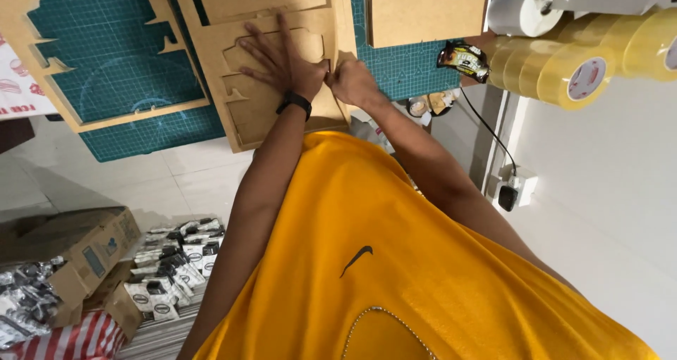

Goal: Folding pre-cut cardboard sheets along scored lines to assemble box components.

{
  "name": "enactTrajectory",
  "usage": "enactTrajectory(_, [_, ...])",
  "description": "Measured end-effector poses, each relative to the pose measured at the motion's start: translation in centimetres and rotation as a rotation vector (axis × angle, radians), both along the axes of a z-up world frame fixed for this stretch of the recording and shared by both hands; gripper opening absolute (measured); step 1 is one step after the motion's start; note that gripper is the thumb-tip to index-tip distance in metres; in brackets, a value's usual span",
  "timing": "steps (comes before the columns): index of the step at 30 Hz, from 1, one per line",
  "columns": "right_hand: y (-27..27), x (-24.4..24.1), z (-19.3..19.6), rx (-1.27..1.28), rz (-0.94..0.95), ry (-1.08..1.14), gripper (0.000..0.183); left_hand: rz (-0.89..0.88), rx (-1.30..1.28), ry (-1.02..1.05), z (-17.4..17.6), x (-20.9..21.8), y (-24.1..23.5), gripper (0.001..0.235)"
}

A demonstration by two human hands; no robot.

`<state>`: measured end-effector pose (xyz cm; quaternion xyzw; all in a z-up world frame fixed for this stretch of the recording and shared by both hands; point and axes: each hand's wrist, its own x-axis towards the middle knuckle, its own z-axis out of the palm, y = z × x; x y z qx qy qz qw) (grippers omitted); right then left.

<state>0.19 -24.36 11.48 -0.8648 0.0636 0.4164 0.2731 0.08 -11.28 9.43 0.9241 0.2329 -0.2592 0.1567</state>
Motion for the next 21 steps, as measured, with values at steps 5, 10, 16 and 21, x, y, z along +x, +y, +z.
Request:
enactTrajectory(5, [-1.7, -1.0, -2.9, -0.223, 0.325, -0.27, 0.051, 0.0, 0.024, -0.043, -1.3, -0.2, 0.0, 0.149])
enactTrajectory(10, [-2.6, -2.3, -0.1, -0.013, 0.089, -0.318, 0.064, -0.059, 0.036, -0.092, -3.6, -1.1, 0.6, 0.16])
enactTrajectory(16, [-1.5, -3.3, -0.3, 0.04, -0.171, -0.347, 0.024, -0.252, -0.245, -0.17, -0.8, -3.4, 2.8, 0.13])
enactTrajectory(21, [0.5, -2.7, 0.9, -0.066, -0.332, -0.129, 0.024, -0.372, -0.11, -0.022, 0.3, -3.1, 2.2, 0.133])
